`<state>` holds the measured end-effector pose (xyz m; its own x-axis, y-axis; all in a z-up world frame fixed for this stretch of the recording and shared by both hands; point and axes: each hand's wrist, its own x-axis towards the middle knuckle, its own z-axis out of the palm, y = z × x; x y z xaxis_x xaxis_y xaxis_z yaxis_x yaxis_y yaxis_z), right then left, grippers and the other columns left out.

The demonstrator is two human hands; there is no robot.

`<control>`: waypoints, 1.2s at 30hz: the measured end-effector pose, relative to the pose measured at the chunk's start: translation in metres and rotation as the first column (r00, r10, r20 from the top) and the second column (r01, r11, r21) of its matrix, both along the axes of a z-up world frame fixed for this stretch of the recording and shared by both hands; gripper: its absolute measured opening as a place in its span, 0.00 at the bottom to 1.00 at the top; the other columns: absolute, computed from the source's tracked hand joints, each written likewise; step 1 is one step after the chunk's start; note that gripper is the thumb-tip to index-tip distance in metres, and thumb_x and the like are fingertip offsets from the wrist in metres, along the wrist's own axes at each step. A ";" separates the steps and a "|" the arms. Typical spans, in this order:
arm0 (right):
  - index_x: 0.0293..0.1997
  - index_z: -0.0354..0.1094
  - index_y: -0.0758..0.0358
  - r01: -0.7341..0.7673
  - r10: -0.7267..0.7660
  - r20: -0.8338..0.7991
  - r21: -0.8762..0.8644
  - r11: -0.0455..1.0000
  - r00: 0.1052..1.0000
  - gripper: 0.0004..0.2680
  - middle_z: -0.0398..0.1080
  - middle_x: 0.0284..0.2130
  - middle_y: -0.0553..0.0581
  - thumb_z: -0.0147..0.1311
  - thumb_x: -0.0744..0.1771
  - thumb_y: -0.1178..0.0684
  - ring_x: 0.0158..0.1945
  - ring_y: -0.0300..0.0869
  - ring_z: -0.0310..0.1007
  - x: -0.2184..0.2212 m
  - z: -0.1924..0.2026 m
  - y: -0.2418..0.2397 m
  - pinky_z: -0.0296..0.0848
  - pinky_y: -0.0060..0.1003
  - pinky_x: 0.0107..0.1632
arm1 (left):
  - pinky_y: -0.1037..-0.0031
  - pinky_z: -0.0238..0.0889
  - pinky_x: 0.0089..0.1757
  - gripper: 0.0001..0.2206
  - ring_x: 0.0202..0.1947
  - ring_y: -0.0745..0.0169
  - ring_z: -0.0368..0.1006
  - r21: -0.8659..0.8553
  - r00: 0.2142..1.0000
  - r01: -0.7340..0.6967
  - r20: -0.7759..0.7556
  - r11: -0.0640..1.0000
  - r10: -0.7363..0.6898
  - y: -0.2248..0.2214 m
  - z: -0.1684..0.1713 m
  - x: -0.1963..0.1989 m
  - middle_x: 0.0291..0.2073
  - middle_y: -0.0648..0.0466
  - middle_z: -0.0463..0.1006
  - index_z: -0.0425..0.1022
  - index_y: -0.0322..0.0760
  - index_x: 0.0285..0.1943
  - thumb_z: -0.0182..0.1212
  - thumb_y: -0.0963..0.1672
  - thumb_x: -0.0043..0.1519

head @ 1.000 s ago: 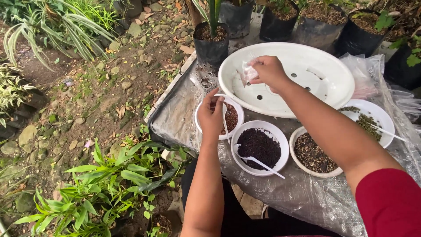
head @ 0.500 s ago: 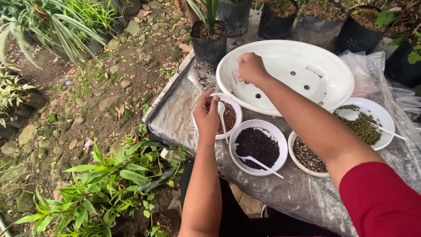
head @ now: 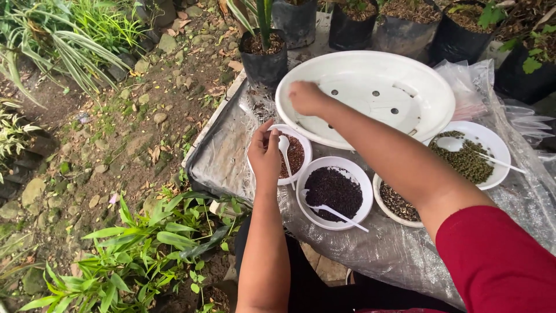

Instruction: A person is filling small plastic bags with different types of seeds from bowls using a spoon at a table.

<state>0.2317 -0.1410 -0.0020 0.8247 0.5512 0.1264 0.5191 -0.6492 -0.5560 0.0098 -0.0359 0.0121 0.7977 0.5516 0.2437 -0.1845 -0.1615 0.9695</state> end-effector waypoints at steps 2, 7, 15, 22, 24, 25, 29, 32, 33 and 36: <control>0.51 0.67 0.67 0.056 0.048 -0.335 0.294 0.954 0.941 0.10 0.71 0.33 0.61 0.41 0.70 0.53 0.40 0.51 0.75 0.010 -0.019 0.001 0.75 0.44 0.45 | 0.71 0.70 0.40 0.11 0.36 0.63 0.74 0.000 1.000 0.006 0.007 1.000 -0.006 0.001 -0.001 -0.001 0.34 0.49 0.83 0.79 0.41 0.58 0.58 0.42 0.67; 0.55 0.70 0.64 0.176 -0.150 -0.232 0.096 0.980 0.961 0.17 0.75 0.44 0.66 0.35 0.73 0.42 0.54 0.60 0.74 -0.035 0.033 -0.013 0.72 0.56 0.55 | 0.71 0.70 0.41 0.11 0.35 0.64 0.74 -0.008 1.000 -0.008 -0.001 1.000 0.008 0.000 0.003 -0.003 0.34 0.49 0.83 0.79 0.40 0.58 0.59 0.41 0.67; 0.70 0.59 0.67 0.149 -0.134 -0.526 -0.014 0.989 0.840 0.26 0.59 0.69 0.69 0.31 0.71 0.36 0.74 0.58 0.53 -0.060 0.047 -0.016 0.54 0.56 0.73 | 0.72 0.68 0.42 0.11 0.34 0.66 0.74 -0.006 1.000 0.015 0.021 1.000 -0.015 -0.001 0.001 -0.001 0.32 0.51 0.83 0.79 0.40 0.56 0.57 0.41 0.67; 0.69 0.60 0.65 0.199 -0.159 -0.486 0.033 0.979 0.859 0.29 0.65 0.63 0.68 0.29 0.71 0.29 0.70 0.57 0.60 -0.068 0.054 -0.013 0.62 0.58 0.68 | 0.72 0.68 0.42 0.11 0.34 0.65 0.74 -0.010 1.000 0.019 0.022 1.000 -0.019 -0.003 0.000 0.001 0.33 0.50 0.83 0.79 0.39 0.57 0.58 0.41 0.67; 0.70 0.58 0.64 0.213 -0.177 -0.469 0.026 0.977 0.865 0.30 0.61 0.66 0.68 0.29 0.70 0.27 0.72 0.58 0.55 -0.068 0.052 -0.012 0.58 0.59 0.69 | 0.72 0.67 0.42 0.11 0.34 0.65 0.73 -0.013 1.000 0.015 0.005 1.000 -0.015 -0.005 0.004 -0.002 0.33 0.50 0.83 0.79 0.39 0.57 0.58 0.40 0.67; 0.70 0.58 0.64 0.217 -0.179 -0.469 0.026 0.976 0.865 0.30 0.61 0.66 0.68 0.29 0.70 0.27 0.72 0.58 0.55 -0.064 0.047 -0.012 0.58 0.59 0.69 | 0.72 0.67 0.42 0.11 0.34 0.65 0.73 -0.013 1.000 0.019 0.004 1.000 -0.019 -0.005 0.005 -0.003 0.33 0.50 0.83 0.79 0.39 0.57 0.58 0.40 0.67; 0.76 0.47 0.65 0.221 -0.144 -0.591 0.060 0.973 0.794 0.32 0.47 0.74 0.67 0.28 0.70 0.28 0.78 0.57 0.38 -0.099 0.084 -0.023 0.44 0.60 0.74 | 0.72 0.67 0.42 0.11 0.35 0.65 0.73 -0.002 1.000 0.017 0.006 1.000 -0.017 -0.005 0.006 -0.003 0.33 0.51 0.83 0.79 0.39 0.57 0.58 0.40 0.67; 0.78 0.41 0.61 0.256 -0.130 -0.619 0.118 0.959 0.774 0.31 0.38 0.77 0.66 0.28 0.71 0.28 0.80 0.57 0.24 -0.115 0.108 -0.037 0.33 0.62 0.76 | 0.71 0.67 0.42 0.11 0.35 0.64 0.74 0.017 1.000 0.024 0.001 1.000 -0.024 -0.005 0.003 -0.001 0.33 0.50 0.83 0.79 0.39 0.57 0.57 0.40 0.68; 0.79 0.38 0.57 0.268 -0.120 -0.599 0.165 0.949 0.792 0.30 0.34 0.78 0.65 0.29 0.71 0.29 0.80 0.57 0.17 -0.112 0.108 -0.041 0.27 0.61 0.76 | 0.71 0.67 0.42 0.11 0.35 0.63 0.74 0.026 1.000 0.021 -0.005 0.999 -0.021 -0.006 0.002 0.000 0.34 0.49 0.83 0.78 0.38 0.57 0.57 0.40 0.68; 0.79 0.43 0.52 0.271 -0.157 -0.561 0.126 0.954 0.813 0.31 0.42 0.77 0.63 0.31 0.70 0.24 0.79 0.56 0.19 -0.092 0.092 -0.062 0.28 0.62 0.75 | 0.72 0.68 0.41 0.11 0.34 0.63 0.74 0.052 0.999 0.036 0.007 0.998 -0.036 -0.005 0.000 0.000 0.33 0.49 0.82 0.78 0.37 0.58 0.58 0.40 0.67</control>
<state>0.1394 -0.2034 0.0902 0.8851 0.3642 -0.2898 -0.0409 -0.5594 -0.8279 0.0100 -0.0407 0.0124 0.8149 0.5088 0.2776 -0.1986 -0.2048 0.9585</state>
